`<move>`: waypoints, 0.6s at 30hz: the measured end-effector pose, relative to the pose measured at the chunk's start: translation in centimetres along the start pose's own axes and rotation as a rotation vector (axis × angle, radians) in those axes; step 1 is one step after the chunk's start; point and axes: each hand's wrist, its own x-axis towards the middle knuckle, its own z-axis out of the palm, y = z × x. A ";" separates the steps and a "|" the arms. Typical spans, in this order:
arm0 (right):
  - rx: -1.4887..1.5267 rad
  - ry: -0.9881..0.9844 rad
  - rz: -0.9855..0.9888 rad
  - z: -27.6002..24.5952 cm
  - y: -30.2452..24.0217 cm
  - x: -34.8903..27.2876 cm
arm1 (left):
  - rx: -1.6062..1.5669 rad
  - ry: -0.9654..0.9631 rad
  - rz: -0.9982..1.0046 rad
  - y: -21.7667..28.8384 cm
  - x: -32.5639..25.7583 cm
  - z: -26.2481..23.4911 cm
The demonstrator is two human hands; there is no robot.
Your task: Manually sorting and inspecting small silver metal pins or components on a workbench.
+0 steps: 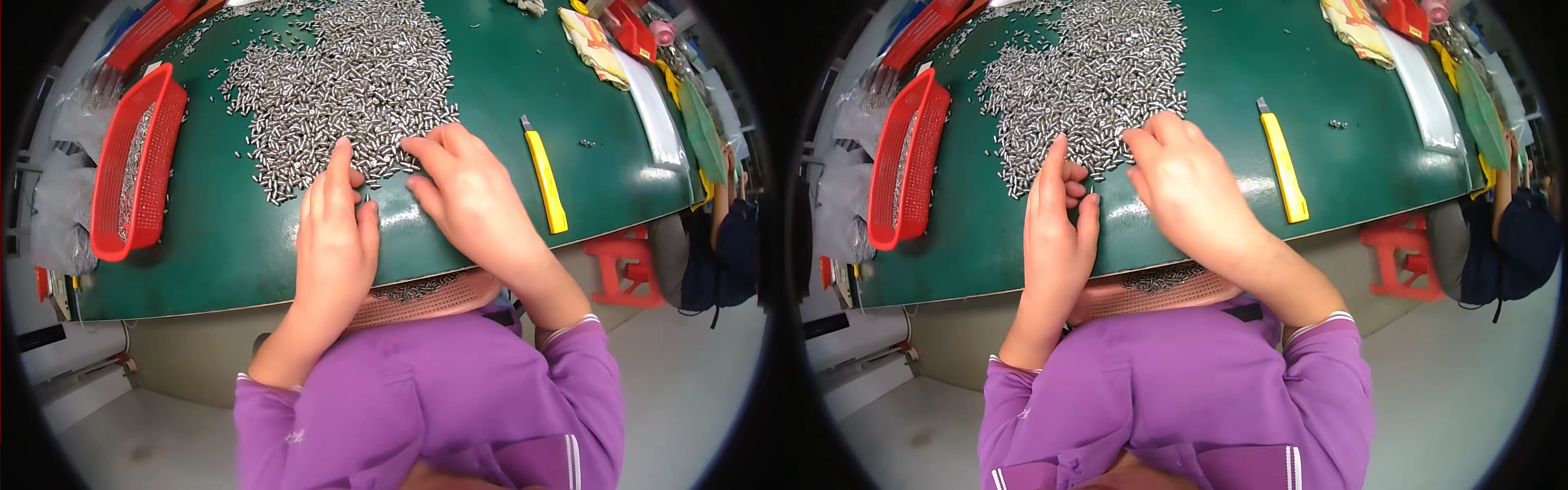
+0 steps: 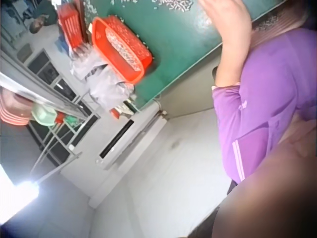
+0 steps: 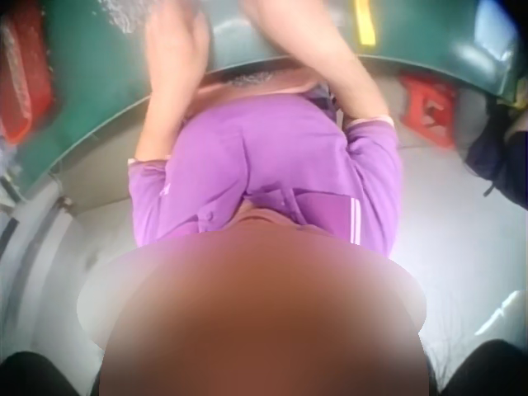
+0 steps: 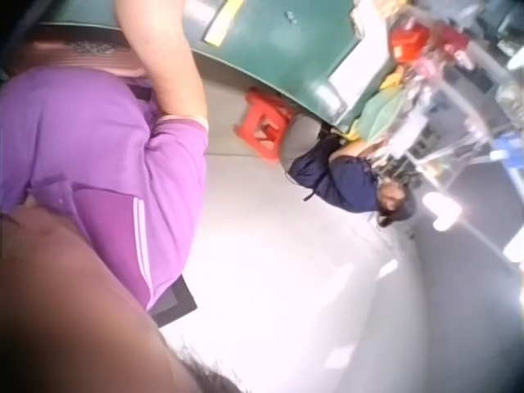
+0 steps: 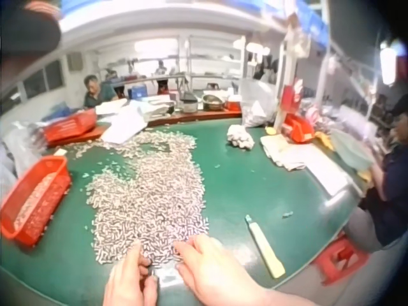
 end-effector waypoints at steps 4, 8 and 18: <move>0.107 -0.010 -0.050 0.8 -0.3 0.0 | -0.062 -0.041 0.005 0.1 0.3 0.0; 0.199 -0.064 -0.044 0.9 -0.3 -1.1 | -0.178 -0.108 -0.023 0.0 -0.2 -0.4; 0.290 -0.043 0.079 -0.1 0.2 -2.9 | -0.220 -0.101 0.032 -0.1 -0.7 -0.6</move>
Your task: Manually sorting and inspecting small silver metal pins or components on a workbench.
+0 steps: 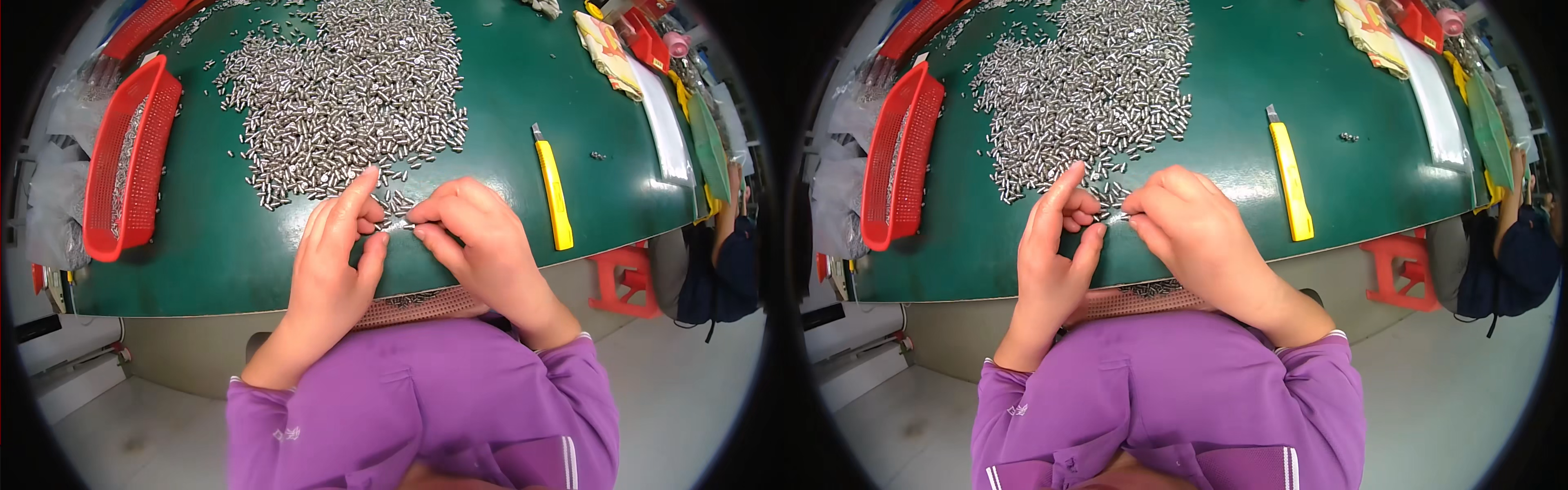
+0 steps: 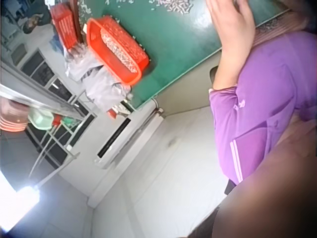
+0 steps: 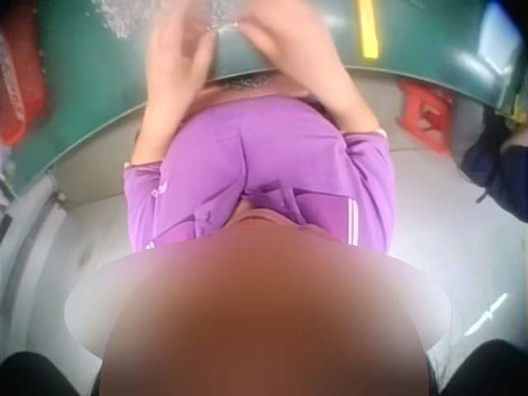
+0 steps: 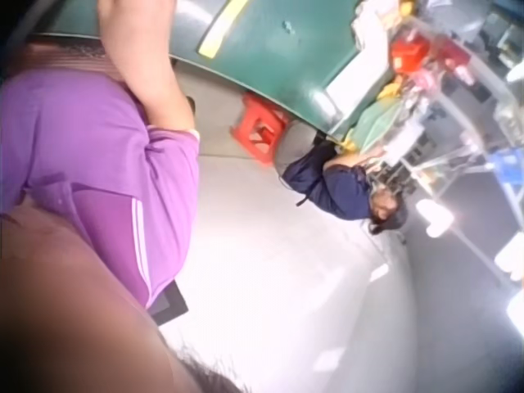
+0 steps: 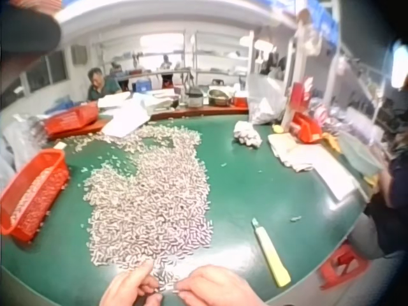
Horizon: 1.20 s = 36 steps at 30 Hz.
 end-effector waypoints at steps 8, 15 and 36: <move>-0.037 0.006 -0.062 0.5 -0.3 0.4 | -0.006 -0.040 0.037 -0.1 0.2 -0.3; -0.113 0.038 -0.083 1.2 -0.5 0.6 | -0.031 -0.038 0.003 -0.2 0.1 -0.1; -0.073 -0.012 -0.110 0.8 -0.1 0.3 | 0.093 -0.029 0.031 0.2 -0.1 -0.3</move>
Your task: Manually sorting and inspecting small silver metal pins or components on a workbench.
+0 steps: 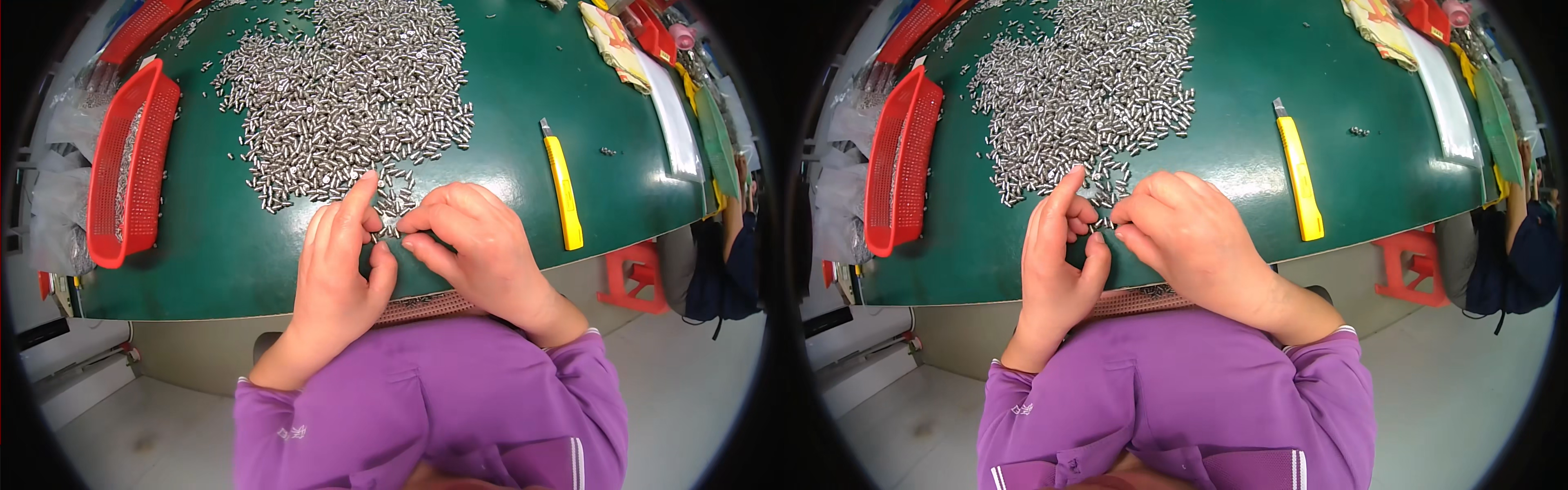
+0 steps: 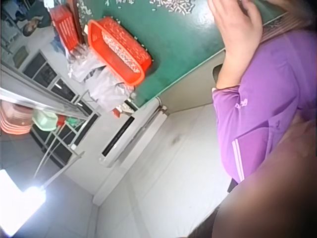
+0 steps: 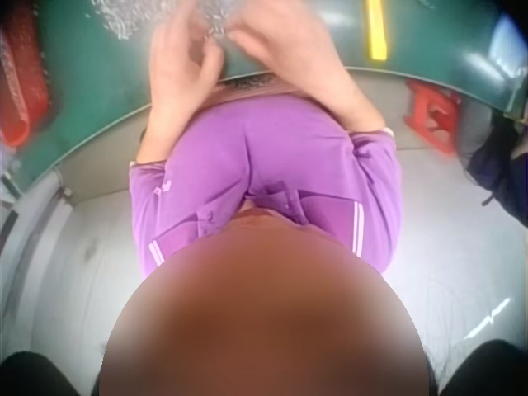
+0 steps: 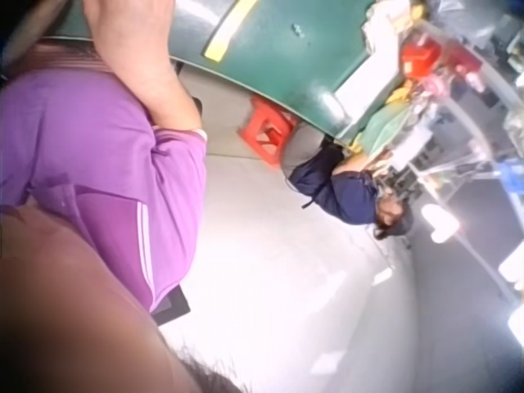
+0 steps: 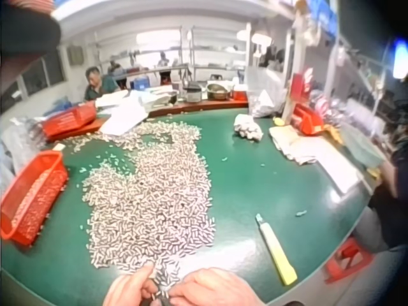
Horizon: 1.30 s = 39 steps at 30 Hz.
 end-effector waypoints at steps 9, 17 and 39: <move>0.004 -0.006 0.031 -0.1 0.0 0.2 | -0.023 -0.045 -0.032 0.1 0.0 -0.2; 0.020 0.007 0.010 -0.2 -0.1 0.3 | -0.096 -0.009 -0.066 0.2 -0.1 -0.4; -0.120 -0.024 0.056 -0.5 -1.2 0.3 | -0.121 -0.034 -0.046 -0.1 0.1 -0.2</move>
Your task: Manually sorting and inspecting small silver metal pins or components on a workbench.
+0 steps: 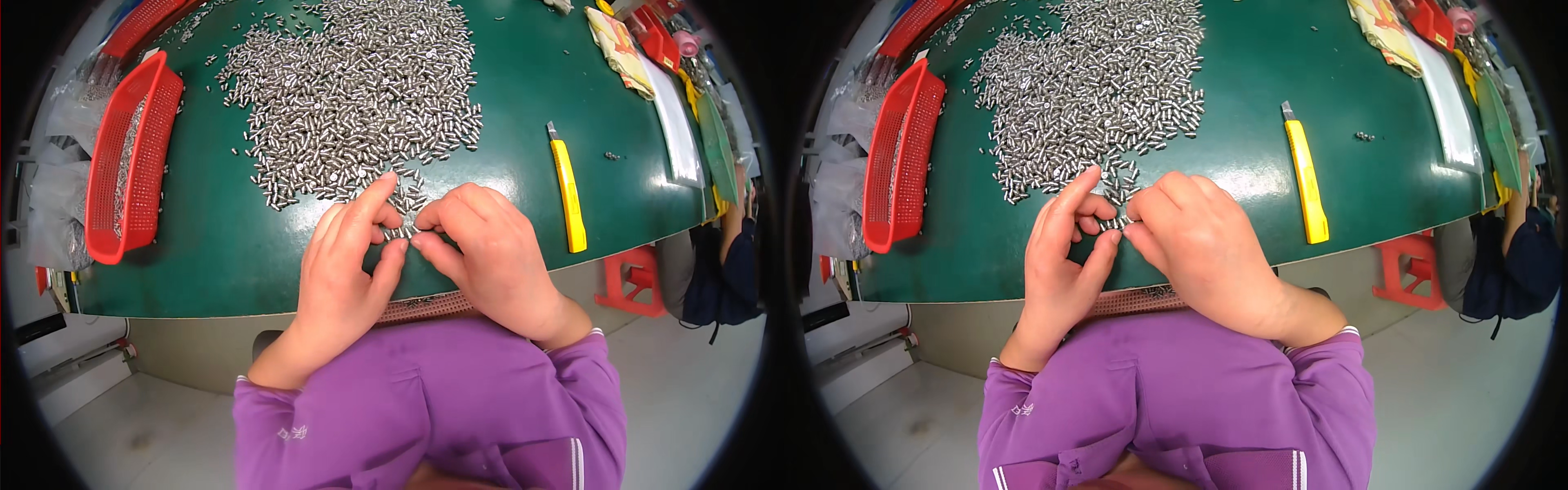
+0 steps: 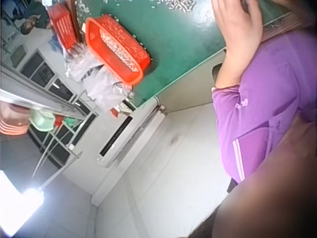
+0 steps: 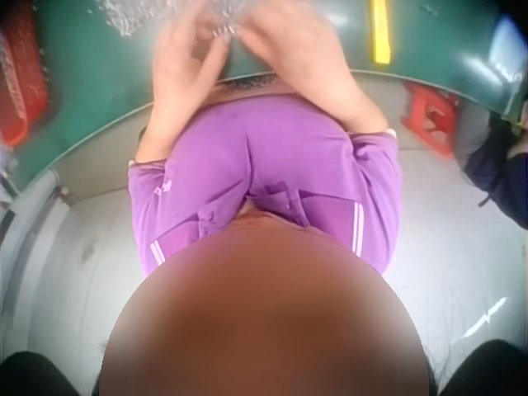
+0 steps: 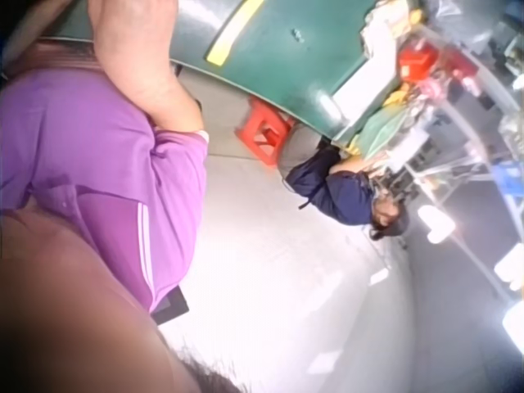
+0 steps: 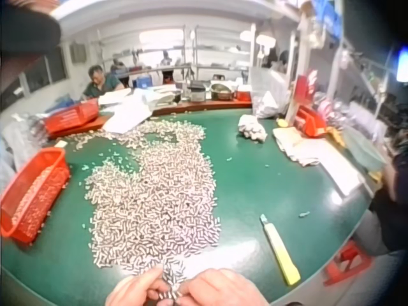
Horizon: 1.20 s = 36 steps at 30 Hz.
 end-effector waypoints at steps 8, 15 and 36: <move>0.102 -0.036 0.023 -0.2 0.5 -0.1 | -0.025 0.020 -0.030 0.2 -0.1 -0.1; 0.140 0.025 -0.015 -0.1 0.9 0.2 | -0.025 0.050 -0.069 0.2 -0.2 0.0; 0.108 0.008 0.017 0.6 0.3 0.1 | -0.045 0.020 -0.049 -0.4 -0.2 0.1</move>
